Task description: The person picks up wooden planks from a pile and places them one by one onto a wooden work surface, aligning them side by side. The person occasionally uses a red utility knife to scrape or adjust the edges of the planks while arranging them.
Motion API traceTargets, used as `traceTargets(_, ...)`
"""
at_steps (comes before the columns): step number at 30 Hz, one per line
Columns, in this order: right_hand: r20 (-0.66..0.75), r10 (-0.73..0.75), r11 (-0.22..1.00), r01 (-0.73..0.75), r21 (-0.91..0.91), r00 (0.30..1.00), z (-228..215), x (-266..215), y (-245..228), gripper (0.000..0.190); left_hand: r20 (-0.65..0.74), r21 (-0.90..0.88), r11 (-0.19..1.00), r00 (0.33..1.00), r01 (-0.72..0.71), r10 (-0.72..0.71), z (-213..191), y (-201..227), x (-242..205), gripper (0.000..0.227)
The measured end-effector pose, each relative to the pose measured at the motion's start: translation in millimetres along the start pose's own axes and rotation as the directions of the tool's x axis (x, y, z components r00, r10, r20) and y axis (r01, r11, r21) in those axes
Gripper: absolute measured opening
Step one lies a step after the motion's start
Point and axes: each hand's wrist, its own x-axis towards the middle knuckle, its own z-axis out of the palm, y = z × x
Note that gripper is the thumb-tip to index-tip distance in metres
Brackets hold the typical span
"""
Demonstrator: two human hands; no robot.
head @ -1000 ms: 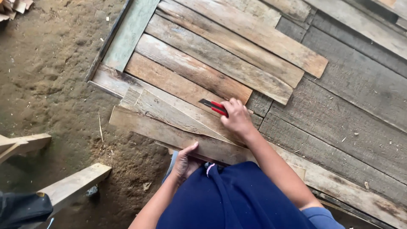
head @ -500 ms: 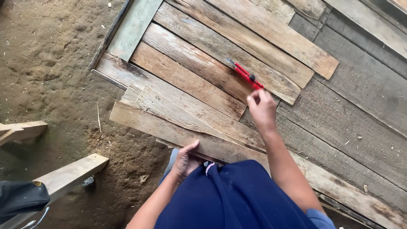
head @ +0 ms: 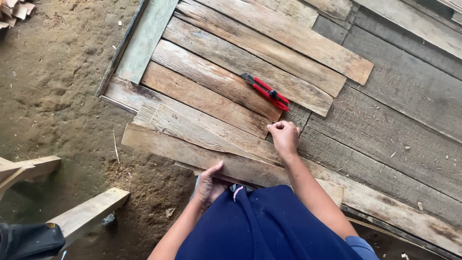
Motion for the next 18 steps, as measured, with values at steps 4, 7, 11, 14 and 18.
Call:
traceTargets(4, -0.03, -0.098, 0.991, 0.095, -0.092, 0.995, -10, -17, -14, 0.017, -0.002, -0.016, 1.0, 1.0, -0.017, 0.017, -10, 0, 11, 0.066)
traceTargets(7, 0.018, -0.067, 0.996, 0.068, -0.062, 0.998, -19, -30, -25, 0.022, 0.0, -0.027, 1.0, 1.0, 0.006, -0.006, 1, 4, 1, 0.066)
traceTargets(11, 0.019, -0.003, 0.999, 0.004, -0.045, 1.0, -1, -10, -9, 0.02, 0.009, -0.019, 1.0, 1.0, 0.0, 0.0, 4, 1, 3, 0.067)
traceTargets(14, 0.016, 0.037, 0.999, -0.037, -0.04, 0.999, 6, -7, -7, 0.018, 0.009, -0.01, 1.0, 1.0, -0.009, 0.009, 6, -1, 4, 0.069)
traceTargets(18, -0.018, 0.026, 0.999, -0.027, -0.045, 1.0, 15, -5, -5, 0.016, 0.006, 0.013, 1.0, 1.0, -0.005, 0.005, 17, 3, -6, 0.078)
